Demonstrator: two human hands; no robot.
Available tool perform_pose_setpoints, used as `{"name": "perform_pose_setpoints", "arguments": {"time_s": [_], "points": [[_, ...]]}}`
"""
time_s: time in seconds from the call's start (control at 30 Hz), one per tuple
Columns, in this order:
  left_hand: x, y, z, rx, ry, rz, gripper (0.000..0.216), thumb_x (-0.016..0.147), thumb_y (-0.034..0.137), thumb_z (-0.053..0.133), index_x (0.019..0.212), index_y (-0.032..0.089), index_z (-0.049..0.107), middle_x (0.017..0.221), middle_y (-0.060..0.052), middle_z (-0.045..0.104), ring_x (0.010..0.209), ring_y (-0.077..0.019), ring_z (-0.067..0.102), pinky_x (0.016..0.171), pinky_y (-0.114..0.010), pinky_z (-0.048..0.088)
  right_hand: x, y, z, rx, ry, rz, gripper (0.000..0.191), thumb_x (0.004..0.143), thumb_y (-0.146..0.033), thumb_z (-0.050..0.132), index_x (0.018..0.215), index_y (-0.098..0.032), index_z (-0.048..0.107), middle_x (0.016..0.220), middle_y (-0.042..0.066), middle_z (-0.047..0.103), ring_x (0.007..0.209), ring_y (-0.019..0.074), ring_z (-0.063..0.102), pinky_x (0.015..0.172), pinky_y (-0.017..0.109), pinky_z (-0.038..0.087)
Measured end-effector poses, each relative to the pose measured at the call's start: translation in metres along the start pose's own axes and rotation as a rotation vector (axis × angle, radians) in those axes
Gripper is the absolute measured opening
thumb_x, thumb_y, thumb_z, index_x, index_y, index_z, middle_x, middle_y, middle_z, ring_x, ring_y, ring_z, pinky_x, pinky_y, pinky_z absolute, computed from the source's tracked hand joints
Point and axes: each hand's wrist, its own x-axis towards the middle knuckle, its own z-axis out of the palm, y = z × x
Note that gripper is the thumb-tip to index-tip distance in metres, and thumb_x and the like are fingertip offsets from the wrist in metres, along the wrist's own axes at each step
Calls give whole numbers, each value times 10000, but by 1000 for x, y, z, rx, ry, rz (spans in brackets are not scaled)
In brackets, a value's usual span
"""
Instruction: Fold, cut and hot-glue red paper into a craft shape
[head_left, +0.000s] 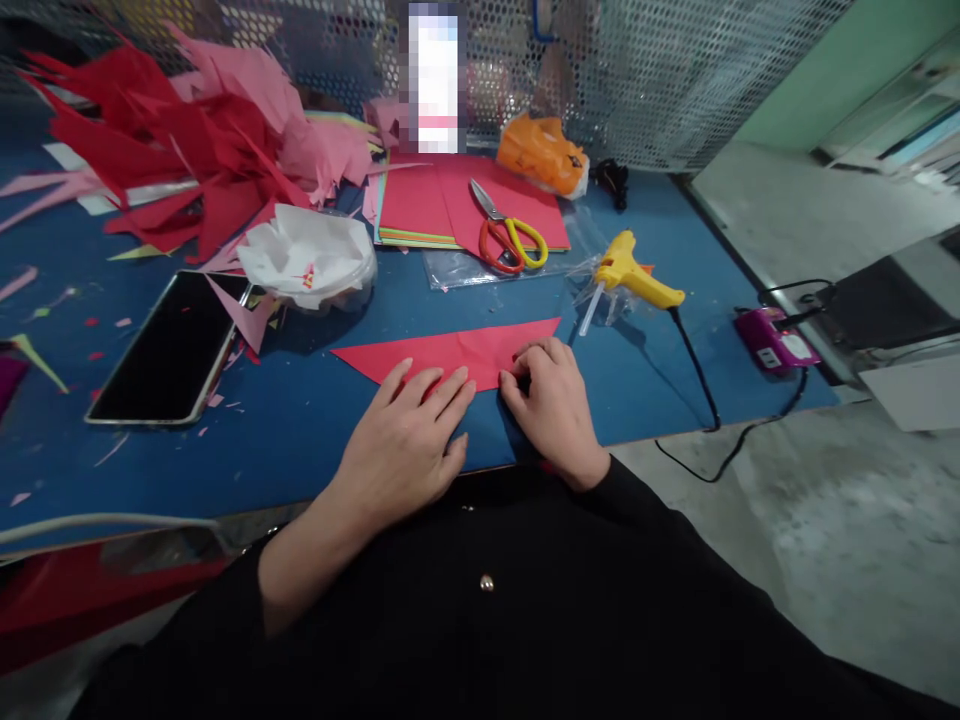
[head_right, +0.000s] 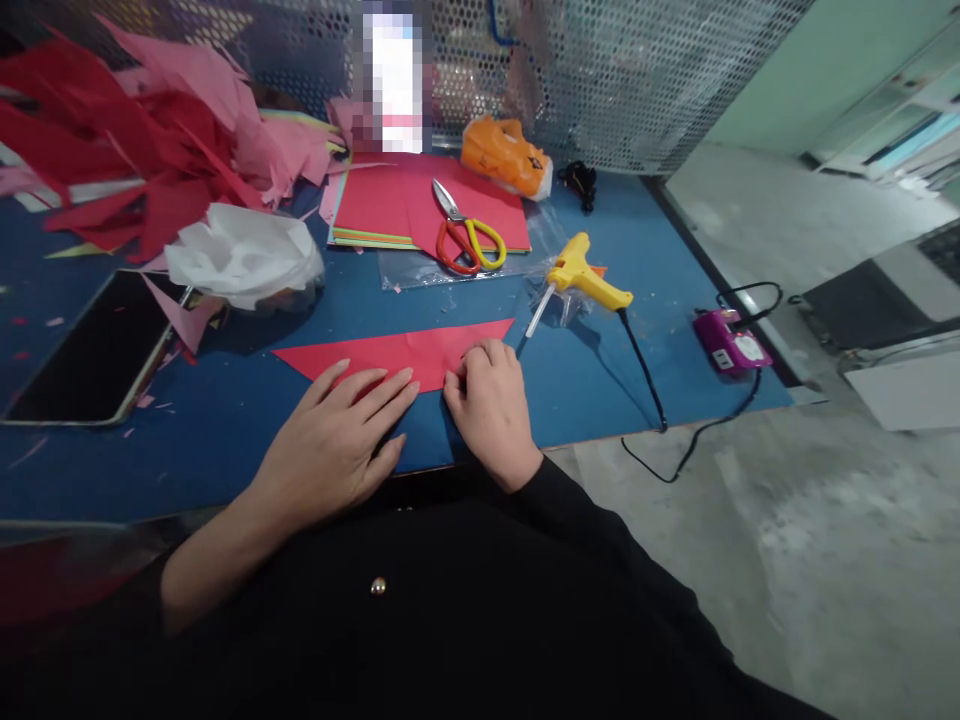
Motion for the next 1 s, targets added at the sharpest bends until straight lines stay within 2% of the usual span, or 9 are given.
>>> {"name": "perform_pose_setpoints", "arguments": {"time_s": [0.1,0.2,0.33,0.47,0.57,0.7,0.83,1.0], "points": [[-3,-4,3,-36,13,-19,480,942,366,557,1349,113,595,1391,-148,613,1239,-347,556,1094,-578,393,0,3,1,33,14,-14,128,868,-165,572,764,-214,516,938,105,623,935,260,563,836,421,463],[-7,-9,6,-75,62,-78,402,958,338,543,1286,124,634,1370,-154,626,1237,-326,567,1058,-532,442,0,4,1,41,24,-24,125,866,-170,564,761,-216,515,927,103,624,921,261,561,812,421,461],[-10,-14,6,-140,185,-256,338,945,325,574,1227,151,644,1294,-134,675,1190,-286,616,1010,-467,491,-1,4,2,26,31,-31,110,859,-166,563,770,-216,520,920,96,626,911,260,563,800,418,459],[-6,-14,2,-150,199,-407,264,916,296,615,1150,178,643,1153,-114,724,1090,-276,655,923,-438,526,-1,3,1,24,35,-37,121,861,-168,565,765,-222,515,907,88,621,902,256,560,804,417,458],[-1,-12,1,-120,220,-425,112,916,283,611,953,192,665,1082,-87,736,1021,-263,661,883,-413,522,-2,3,1,24,35,-39,126,870,-173,559,763,-221,513,905,95,624,898,258,557,805,419,461],[5,-10,2,-82,223,-472,144,911,293,620,799,205,630,1024,-71,736,976,-267,655,820,-403,508,-2,2,0,36,35,-36,117,871,-165,573,774,-211,525,932,106,636,911,258,567,817,411,467],[6,-11,2,-114,211,-487,118,907,277,624,810,211,628,1031,-66,734,992,-273,645,827,-416,497,-2,3,-1,70,30,-20,103,889,-209,598,793,-202,562,928,101,646,914,256,575,818,406,468],[3,-15,1,-271,199,-453,45,880,254,660,904,221,678,1038,-43,748,1002,-246,654,877,-402,497,1,5,-5,234,-32,-72,117,869,-274,699,943,-203,642,994,86,694,969,250,627,872,415,476]]}}
